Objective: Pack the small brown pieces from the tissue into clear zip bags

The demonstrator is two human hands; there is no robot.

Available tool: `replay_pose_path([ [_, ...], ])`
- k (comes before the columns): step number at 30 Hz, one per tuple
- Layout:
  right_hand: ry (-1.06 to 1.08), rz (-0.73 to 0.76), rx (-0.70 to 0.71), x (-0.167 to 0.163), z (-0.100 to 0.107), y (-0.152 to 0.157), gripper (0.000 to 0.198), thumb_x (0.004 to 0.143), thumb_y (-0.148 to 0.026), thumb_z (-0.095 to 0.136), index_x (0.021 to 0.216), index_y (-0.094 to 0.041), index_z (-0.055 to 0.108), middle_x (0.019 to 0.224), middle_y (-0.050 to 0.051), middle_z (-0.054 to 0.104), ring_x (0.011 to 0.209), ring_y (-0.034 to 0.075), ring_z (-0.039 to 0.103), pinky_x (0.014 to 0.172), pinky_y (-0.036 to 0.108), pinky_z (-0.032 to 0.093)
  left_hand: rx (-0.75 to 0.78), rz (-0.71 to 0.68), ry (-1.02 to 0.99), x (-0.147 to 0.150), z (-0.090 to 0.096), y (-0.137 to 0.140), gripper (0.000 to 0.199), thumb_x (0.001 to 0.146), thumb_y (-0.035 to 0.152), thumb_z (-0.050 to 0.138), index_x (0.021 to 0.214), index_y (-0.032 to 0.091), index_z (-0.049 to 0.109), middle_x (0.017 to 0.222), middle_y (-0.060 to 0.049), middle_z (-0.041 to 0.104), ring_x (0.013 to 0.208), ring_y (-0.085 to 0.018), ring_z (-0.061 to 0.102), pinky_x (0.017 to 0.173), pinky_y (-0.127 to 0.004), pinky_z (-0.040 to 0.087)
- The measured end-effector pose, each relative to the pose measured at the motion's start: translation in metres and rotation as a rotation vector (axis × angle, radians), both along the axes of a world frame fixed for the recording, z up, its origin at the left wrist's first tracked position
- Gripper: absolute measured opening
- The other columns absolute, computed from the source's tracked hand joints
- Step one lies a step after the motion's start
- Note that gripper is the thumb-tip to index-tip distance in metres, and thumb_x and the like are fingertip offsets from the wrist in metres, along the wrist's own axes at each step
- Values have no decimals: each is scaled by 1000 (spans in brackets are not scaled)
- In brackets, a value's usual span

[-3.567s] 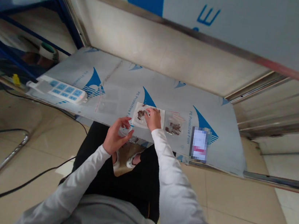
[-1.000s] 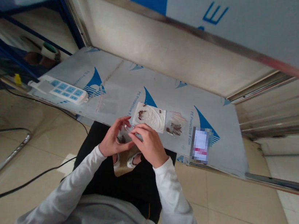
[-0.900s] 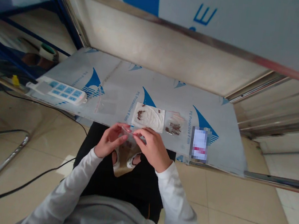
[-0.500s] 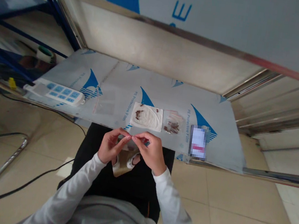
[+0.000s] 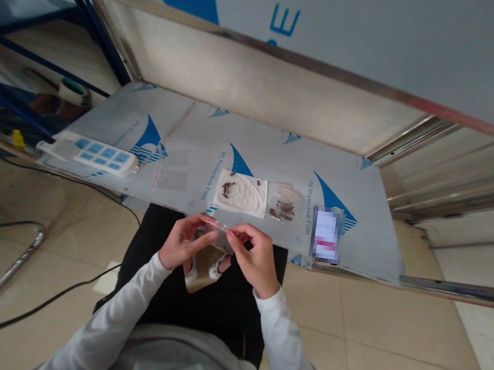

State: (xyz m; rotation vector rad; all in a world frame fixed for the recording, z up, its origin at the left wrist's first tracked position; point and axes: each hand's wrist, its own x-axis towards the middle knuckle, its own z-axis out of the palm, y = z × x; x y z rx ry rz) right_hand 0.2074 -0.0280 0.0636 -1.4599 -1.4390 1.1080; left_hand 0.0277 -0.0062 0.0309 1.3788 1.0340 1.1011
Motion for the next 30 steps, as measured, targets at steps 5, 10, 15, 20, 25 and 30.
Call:
replay_pose_path([
  [5,91,21,-40,-2,3,-3,19,82,-37,67,87,-19,69,87,5,72,82,18,66,77,28,51,-17,10,-2,6,2,-1,18,78,32,70,79,14,71,75,-7,72,70,-17,65,69,-27,50],
  [10,193,-60,-72,2,-3,-9,18,82,-37,68,82,-18,65,81,4,70,78,17,66,74,26,51,39,-1,13,7,7,-4,19,80,31,68,75,13,69,69,-7,69,65,-15,63,65,-26,49],
  [15,61,-36,-6,4,-2,-15,15,84,-34,66,81,-19,66,77,3,69,73,15,63,71,26,50,-22,-62,-17,9,7,-5,18,79,31,68,81,13,70,76,-8,73,69,-17,67,67,-26,52],
  [20,156,-25,-17,-1,-3,-18,18,83,-34,66,95,-21,65,88,3,70,82,17,66,76,27,51,6,-25,-16,13,13,-7,19,77,31,71,74,12,72,71,-8,73,63,-16,66,62,-26,51],
  [25,199,-52,-28,-3,-9,-19,18,83,-35,66,76,-19,63,75,2,67,72,15,63,69,25,51,-27,-101,-8,12,13,-6,21,76,34,72,75,13,75,72,-8,75,64,-17,68,62,-26,53],
  [30,195,-125,-24,-1,-10,-18,21,82,-36,67,72,-19,60,69,0,64,68,14,61,67,24,49,-106,-125,3,8,9,-2,28,82,39,65,79,14,76,70,-7,76,63,-18,69,61,-27,55],
])
